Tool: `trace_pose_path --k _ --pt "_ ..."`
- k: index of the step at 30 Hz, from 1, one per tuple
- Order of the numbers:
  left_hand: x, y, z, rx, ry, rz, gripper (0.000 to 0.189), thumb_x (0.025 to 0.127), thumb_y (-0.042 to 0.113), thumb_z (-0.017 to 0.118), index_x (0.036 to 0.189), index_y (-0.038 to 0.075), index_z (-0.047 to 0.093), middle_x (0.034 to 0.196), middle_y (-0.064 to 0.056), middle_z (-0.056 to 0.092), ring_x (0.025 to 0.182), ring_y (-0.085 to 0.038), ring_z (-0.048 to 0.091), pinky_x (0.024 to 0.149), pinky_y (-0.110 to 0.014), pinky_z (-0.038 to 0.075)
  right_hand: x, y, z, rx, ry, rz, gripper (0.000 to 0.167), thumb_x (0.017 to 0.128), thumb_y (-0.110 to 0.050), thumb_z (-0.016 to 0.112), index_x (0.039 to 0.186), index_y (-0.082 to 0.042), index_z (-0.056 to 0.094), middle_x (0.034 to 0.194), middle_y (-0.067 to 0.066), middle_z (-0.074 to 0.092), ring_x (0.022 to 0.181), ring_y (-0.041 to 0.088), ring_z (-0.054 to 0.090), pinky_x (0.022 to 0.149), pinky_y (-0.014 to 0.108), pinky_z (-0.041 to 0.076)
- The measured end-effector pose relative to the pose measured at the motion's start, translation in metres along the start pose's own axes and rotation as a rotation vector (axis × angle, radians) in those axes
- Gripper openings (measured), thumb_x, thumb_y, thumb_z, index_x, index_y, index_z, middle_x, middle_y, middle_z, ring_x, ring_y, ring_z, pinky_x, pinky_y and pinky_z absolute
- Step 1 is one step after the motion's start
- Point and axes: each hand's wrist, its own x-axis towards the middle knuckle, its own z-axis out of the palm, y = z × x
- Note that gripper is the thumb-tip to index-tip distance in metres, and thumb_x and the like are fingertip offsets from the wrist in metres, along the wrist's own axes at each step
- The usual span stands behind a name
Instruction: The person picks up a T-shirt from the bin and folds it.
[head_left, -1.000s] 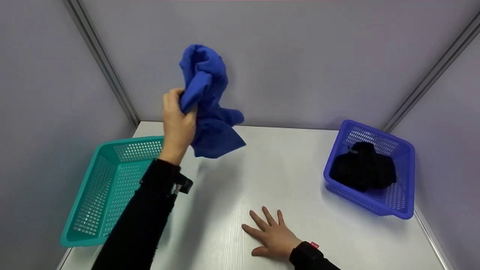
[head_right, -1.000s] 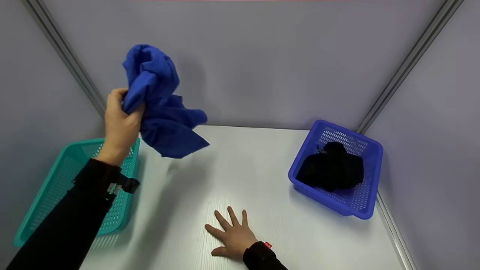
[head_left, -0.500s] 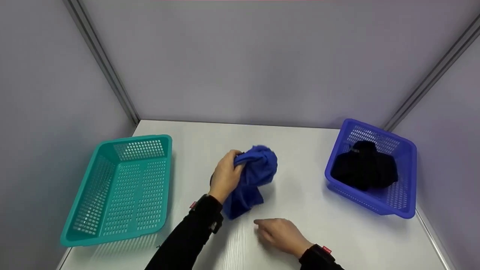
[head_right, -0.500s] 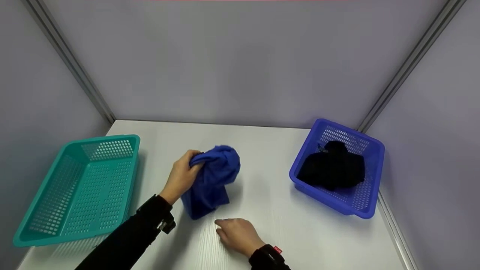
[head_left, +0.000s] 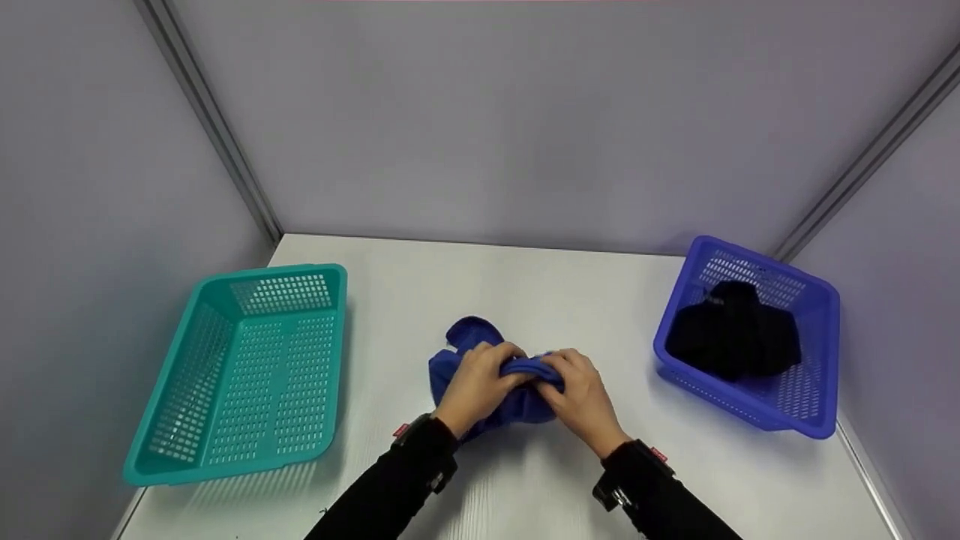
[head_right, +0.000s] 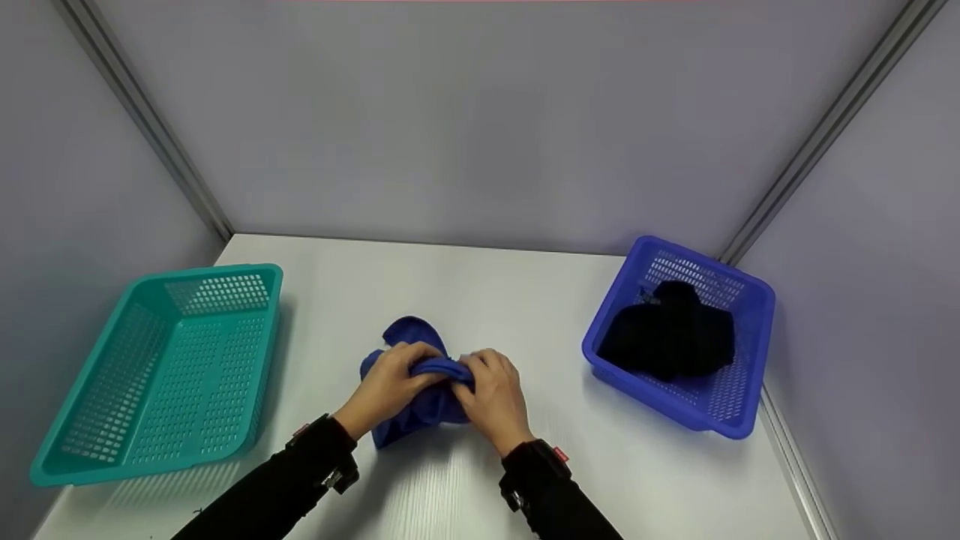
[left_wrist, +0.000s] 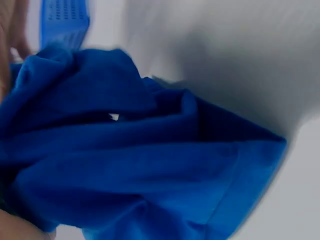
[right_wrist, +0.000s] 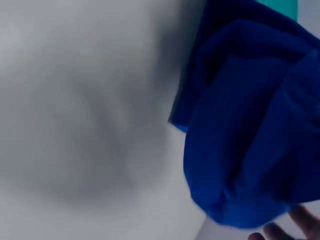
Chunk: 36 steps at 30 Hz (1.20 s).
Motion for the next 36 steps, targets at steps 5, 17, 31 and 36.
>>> trace_pose_path --k 5,17,31,36 --pt "-0.003 0.0 -0.012 0.083 -0.103 0.028 0.039 0.094 0.013 0.079 0.132 0.012 0.068 0.123 -0.006 0.075 0.11 -0.028 0.068 0.098 -0.044 0.055 0.012 0.001 -0.006 0.11 0.022 0.08 0.022 0.093 0.0 0.068 0.112 -0.006 0.077 0.114 0.012 0.077 0.112 0.033 0.072 0.1 0.052 0.054" --pt "0.004 -0.013 -0.037 0.487 0.189 -0.023 0.04 0.079 0.01 0.084 0.116 0.013 0.068 0.111 -0.007 0.074 0.106 -0.033 0.065 0.096 -0.054 0.043 0.035 -0.014 -0.039 0.235 0.136 -0.004 0.021 0.102 0.006 0.056 0.111 -0.003 0.072 0.108 0.007 0.075 0.101 0.015 0.069 0.092 0.027 0.054" --pt "0.008 -0.023 -0.095 0.01 0.071 0.071 0.034 0.097 0.026 0.077 0.103 0.007 0.05 0.097 -0.003 0.043 0.089 -0.02 0.042 0.08 -0.037 0.04 0.027 0.024 -0.059 0.12 0.13 -0.199 0.03 0.091 0.011 0.064 0.109 -0.011 0.076 0.09 0.001 0.064 0.08 0.007 0.055 0.075 0.018 0.043" --pt "0.013 -0.006 -0.09 -0.011 0.212 0.232 0.02 0.103 -0.007 0.055 0.093 0.005 0.043 0.094 -0.005 0.036 0.082 -0.018 0.042 0.071 -0.032 0.043 0.009 0.046 -0.051 -0.014 0.024 -0.355 0.033 0.081 0.013 0.062 0.102 -0.009 0.075 0.088 0.001 0.061 0.078 0.01 0.053 0.072 0.023 0.044"
